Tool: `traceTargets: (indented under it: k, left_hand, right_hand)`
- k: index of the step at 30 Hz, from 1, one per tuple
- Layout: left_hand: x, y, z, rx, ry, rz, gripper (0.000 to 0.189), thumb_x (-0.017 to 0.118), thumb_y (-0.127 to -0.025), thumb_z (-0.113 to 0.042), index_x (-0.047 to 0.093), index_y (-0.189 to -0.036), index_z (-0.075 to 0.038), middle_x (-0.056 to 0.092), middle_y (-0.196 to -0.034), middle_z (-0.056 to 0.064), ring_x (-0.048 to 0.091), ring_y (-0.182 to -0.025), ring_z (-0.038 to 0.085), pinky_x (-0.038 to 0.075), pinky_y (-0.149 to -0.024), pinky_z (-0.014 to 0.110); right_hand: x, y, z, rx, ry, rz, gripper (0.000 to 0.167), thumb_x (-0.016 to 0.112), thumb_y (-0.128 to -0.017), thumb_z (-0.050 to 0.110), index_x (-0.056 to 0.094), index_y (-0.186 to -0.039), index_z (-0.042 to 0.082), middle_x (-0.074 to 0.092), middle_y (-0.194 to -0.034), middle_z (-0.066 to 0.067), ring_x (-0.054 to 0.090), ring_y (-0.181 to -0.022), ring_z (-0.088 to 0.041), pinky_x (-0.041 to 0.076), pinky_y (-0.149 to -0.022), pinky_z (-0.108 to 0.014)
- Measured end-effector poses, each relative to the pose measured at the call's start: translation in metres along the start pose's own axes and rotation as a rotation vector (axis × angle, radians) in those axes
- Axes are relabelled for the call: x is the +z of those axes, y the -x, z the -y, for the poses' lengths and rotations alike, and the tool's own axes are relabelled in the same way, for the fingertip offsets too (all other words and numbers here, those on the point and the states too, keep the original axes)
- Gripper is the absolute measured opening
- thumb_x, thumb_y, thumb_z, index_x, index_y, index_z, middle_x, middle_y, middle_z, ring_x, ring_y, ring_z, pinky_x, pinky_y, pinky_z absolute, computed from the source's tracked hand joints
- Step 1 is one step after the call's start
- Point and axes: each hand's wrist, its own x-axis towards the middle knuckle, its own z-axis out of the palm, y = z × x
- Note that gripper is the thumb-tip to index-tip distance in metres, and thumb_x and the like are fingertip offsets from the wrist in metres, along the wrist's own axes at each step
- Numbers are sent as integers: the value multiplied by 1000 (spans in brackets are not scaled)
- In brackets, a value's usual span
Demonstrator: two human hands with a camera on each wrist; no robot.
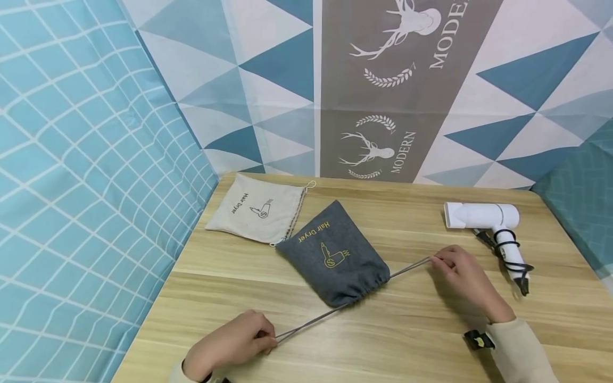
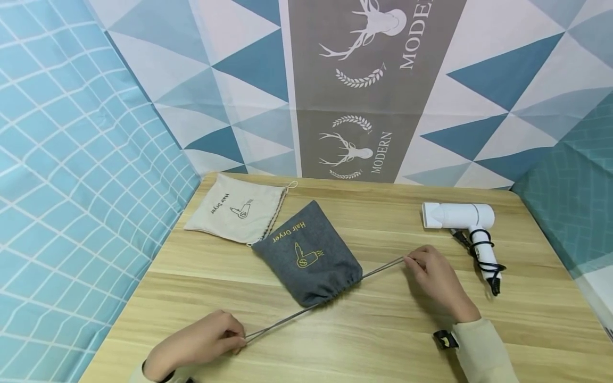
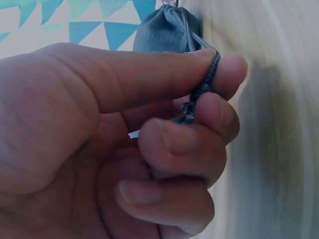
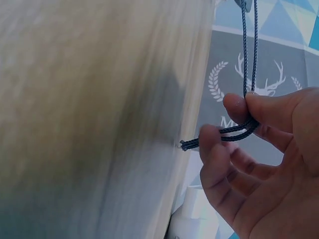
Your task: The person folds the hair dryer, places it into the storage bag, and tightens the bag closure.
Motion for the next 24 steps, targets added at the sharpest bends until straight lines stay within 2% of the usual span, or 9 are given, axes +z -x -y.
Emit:
traceTargets:
  k: [6,12,16,18,20,24]
  left_hand:
    - [-6,6,14,14,93,49,32,64,-98,-20,65,-67,-12,46,-59,-19,35,-50,-5,33,-49,15]
    - [-16,14,30,-22,222,91,34,62,-99,-24,67,-70,-7,47,-59,-16,32,-47,-5,28,-45,16]
    - [-22,20,40,-11,297,118,33,61,-100,-23,68,-73,-5,51,-57,-3,32,-47,-5,28,-45,15]
    - [-25,23,44,-3,320,125,32,61,-100,-22,68,-74,-4,52,-58,6,33,-48,-5,28,-45,15]
    - [-27,26,47,-5,333,128,31,61,-100,-21,69,-75,-4,52,-58,9,33,-48,-6,28,-45,15]
    - [-27,27,45,-11,295,113,32,61,-100,-21,68,-73,-5,49,-56,-7,32,-48,-6,27,-44,15]
  right_hand:
    - [-3,2,-7,-8,6,-16,12,66,-96,9,76,-92,4,63,-96,-11,56,-75,-16,46,-60,-27]
    - [-6,2,-14,-5,18,9,13,66,-97,11,76,-91,6,65,-97,-11,59,-78,-18,47,-62,-29]
    - [-7,4,-18,20,37,5,14,65,-97,11,76,-89,7,66,-98,-12,60,-80,-21,48,-64,-33]
    - [-8,5,-19,16,56,-12,13,66,-96,10,75,-87,8,67,-97,-12,61,-80,-22,48,-64,-35]
    - [-8,5,-19,1,69,-28,13,67,-95,9,75,-84,9,68,-95,-12,62,-78,-22,47,-63,-36]
    - [-6,5,-17,-5,76,-35,14,68,-94,8,74,-81,11,69,-90,-8,59,-73,-15,45,-60,-31]
